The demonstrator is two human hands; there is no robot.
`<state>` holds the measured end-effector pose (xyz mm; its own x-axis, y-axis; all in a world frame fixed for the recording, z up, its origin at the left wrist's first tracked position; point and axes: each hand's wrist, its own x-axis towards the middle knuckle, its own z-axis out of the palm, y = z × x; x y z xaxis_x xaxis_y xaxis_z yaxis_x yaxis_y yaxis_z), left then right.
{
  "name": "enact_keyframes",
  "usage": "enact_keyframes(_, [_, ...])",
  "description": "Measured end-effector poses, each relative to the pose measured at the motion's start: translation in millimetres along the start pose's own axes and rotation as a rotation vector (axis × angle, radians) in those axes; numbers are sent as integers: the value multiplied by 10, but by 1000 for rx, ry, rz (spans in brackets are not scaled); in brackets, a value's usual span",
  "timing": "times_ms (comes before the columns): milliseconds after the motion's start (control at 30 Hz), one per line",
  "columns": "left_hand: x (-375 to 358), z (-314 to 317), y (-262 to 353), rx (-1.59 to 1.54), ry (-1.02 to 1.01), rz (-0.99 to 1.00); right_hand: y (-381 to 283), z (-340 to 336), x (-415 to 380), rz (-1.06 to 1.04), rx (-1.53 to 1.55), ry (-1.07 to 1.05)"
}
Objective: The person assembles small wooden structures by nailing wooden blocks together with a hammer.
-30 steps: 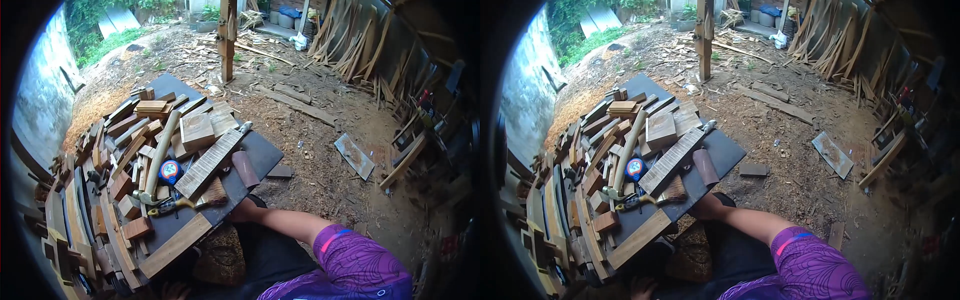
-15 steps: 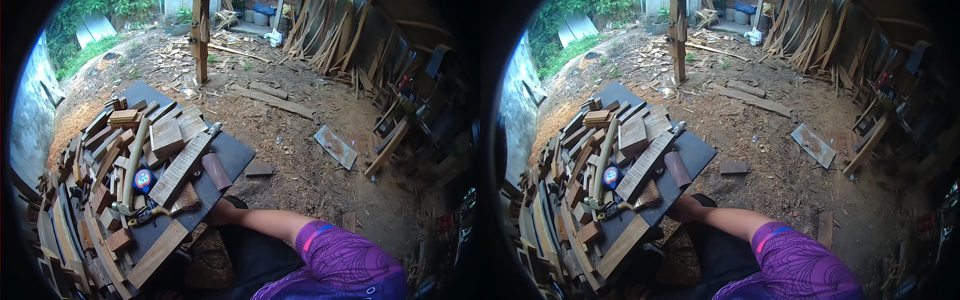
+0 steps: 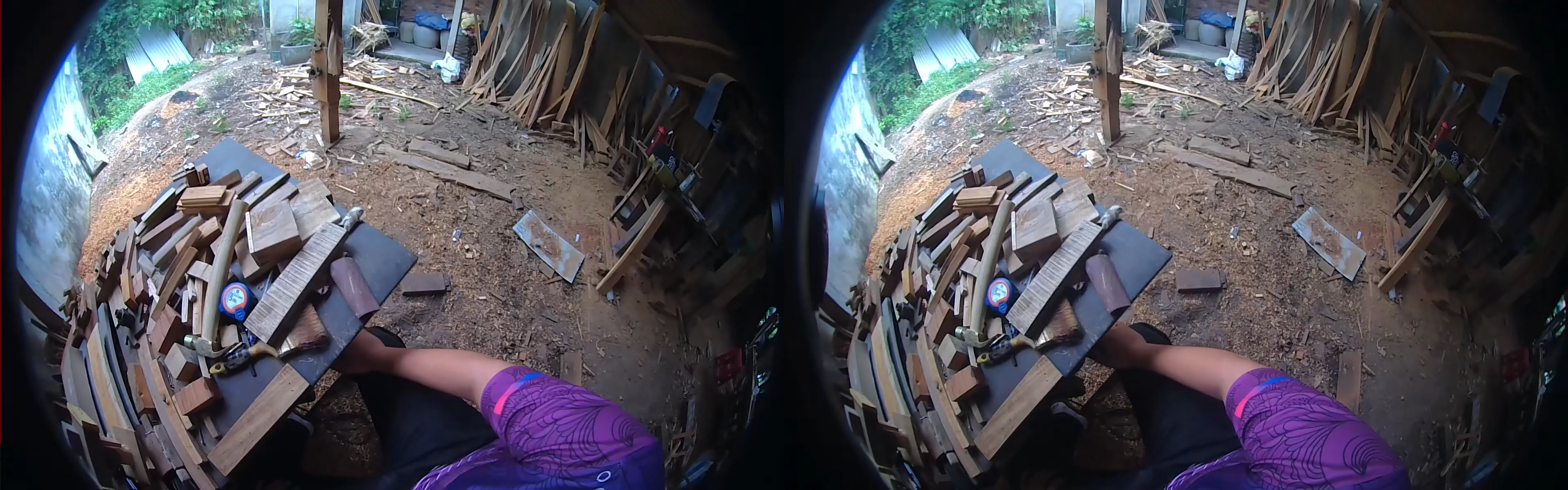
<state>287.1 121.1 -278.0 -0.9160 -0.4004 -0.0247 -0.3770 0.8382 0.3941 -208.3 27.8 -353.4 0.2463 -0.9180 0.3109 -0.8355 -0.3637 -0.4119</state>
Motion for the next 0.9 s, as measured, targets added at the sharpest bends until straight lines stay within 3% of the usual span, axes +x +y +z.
enact_keyframes(133, [-45, 52, -9, -3, 47, 5, -48, -28, 21, -42, -37, 89])
enact_keyframes(200, [-41, 38, -1, -3, 29, -14, -182, -248, -15, 70, 95, 52])
enact_keyframes(333, [-41, 36, 50, -22, 5, -70, -210, -261, -13, 36, 70, -4])
enact_keyframes(400, [-52, 26, 65, -13, 11, -99, -227, -321, 6, 112, 63, -155])
enact_keyframes(533, [-50, 32, 37, -34, 68, -55, -355, -533, 59, 54, 23, -142])
enact_keyframes(900, [-34, 52, 47, -13, 92, -81, -231, -357, 57, 15, -63, -172])
